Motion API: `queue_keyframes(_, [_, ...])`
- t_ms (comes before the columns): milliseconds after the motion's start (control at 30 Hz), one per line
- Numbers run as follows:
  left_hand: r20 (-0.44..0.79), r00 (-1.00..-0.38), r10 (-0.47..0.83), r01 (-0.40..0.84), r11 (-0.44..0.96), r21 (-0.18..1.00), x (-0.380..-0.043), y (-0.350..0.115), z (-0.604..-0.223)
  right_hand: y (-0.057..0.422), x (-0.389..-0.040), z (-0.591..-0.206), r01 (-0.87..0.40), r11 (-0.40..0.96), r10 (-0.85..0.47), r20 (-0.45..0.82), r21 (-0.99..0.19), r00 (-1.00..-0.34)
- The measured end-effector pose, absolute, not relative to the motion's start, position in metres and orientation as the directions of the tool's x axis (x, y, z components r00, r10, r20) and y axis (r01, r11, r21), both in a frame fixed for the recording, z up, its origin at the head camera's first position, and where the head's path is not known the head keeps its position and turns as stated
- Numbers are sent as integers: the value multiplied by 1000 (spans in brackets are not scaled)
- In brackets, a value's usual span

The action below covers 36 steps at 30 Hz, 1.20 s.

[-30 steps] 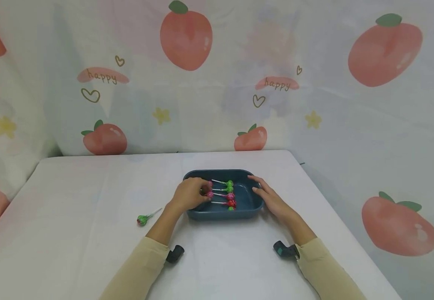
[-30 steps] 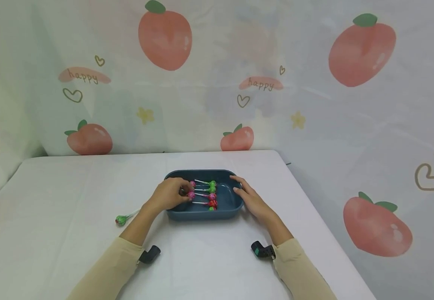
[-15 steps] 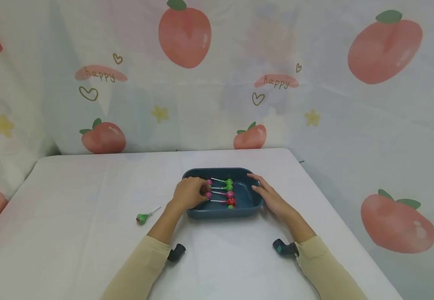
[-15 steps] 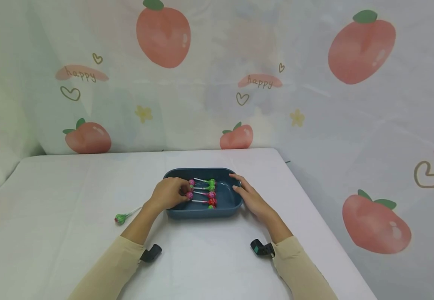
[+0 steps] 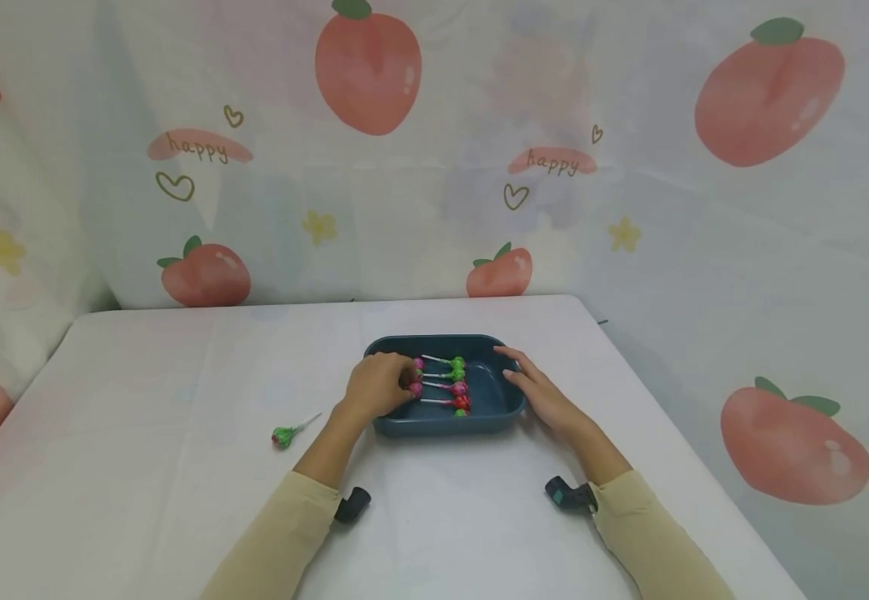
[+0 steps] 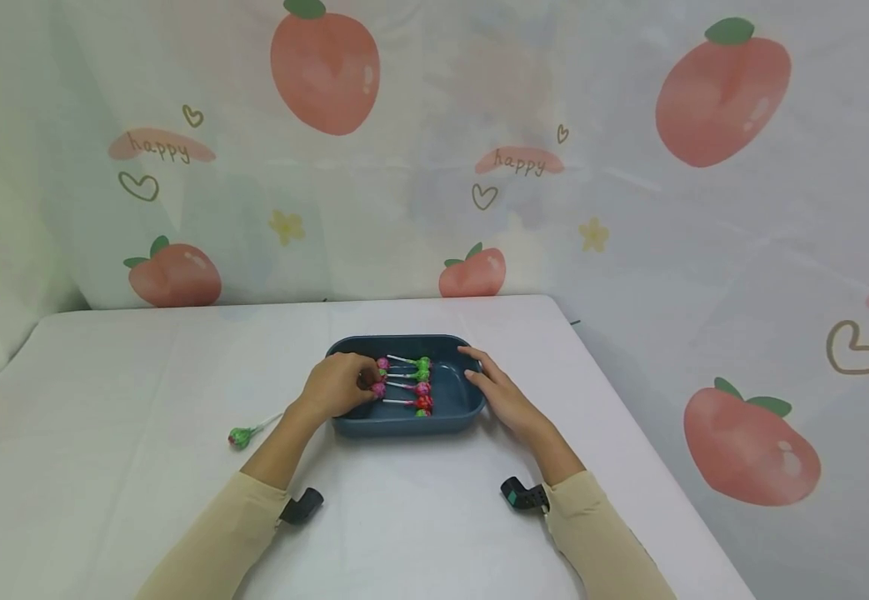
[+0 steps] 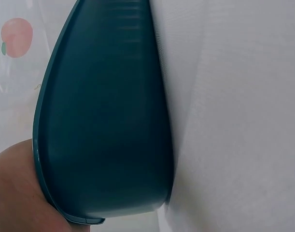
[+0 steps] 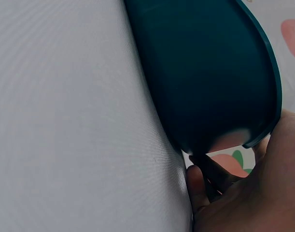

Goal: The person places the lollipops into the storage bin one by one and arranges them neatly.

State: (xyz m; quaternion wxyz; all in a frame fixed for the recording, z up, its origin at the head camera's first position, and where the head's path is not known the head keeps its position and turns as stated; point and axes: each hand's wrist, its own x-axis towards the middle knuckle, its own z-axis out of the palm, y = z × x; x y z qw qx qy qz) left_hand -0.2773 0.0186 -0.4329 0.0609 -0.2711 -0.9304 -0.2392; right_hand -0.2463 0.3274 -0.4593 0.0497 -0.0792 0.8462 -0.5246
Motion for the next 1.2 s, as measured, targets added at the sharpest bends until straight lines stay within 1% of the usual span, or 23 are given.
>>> queue_keyframes(233, [218,-855,470,517,750,412,-277,19,-431,328,-247,-460,-87,438,-191,2,-895,-982])
queue_keyframes(467, [223,-852,475,523,745,414,-276,18,-431,326,-246,-458,-80,443,-185,-4,-893,-983])
queue_keyframes(900, [219,-845,487,530,713,459,-276,15,-427,324,-244,-454,-72,475,-179,-16,-877,-984])
queue_keyframes(1200, [198,-850,488,513,681,523,-276,13,-424,326,-243,-455,-67,471,-173,-17,-880,-985])
